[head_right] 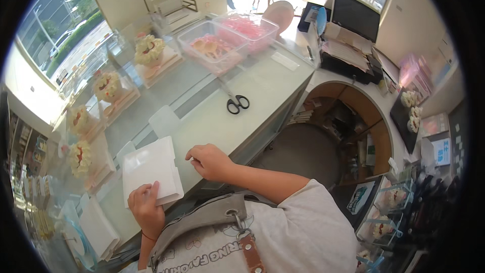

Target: The person places small decorated cakes into clear plastic bags, ties each bag with a pink ribbon, and arranges them on a countertop. They also handle pink paper napkins and a wooden spoon during the process.

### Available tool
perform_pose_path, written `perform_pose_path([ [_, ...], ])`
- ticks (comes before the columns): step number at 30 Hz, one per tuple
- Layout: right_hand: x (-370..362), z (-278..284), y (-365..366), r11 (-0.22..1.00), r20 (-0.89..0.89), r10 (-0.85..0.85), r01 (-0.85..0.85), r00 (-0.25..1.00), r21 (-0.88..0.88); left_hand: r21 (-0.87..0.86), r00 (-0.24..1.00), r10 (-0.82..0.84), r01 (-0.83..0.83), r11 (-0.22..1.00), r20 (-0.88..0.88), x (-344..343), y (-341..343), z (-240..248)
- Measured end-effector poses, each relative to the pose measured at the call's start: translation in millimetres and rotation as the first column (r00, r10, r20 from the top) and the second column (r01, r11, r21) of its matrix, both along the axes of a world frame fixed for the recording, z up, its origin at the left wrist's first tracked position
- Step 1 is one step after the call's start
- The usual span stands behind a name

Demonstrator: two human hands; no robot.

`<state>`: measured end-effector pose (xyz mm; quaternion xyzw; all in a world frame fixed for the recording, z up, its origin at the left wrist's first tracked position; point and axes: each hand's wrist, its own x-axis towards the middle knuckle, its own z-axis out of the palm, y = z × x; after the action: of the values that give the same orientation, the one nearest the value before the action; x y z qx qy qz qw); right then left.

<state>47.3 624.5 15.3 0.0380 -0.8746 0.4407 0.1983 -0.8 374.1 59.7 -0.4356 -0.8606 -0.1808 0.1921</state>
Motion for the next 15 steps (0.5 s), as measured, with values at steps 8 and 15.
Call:
perform_pose_path([
  [8, 73.9, -15.8, 96.0, 0.988, -0.124, -0.146, 0.139, 0.981, -0.063, -0.089, 0.99, -0.01, 0.023, 0.996, 0.144, 27.5, 119.6, 3.9],
  [15, 210.1, -45.9, 236.1, 0.929, 0.002, -0.36, 0.359, 0.933, -0.084, 0.316, 0.886, -0.442, 0.383, 0.868, 0.14, 72.4, 284.7, -18.4],
])
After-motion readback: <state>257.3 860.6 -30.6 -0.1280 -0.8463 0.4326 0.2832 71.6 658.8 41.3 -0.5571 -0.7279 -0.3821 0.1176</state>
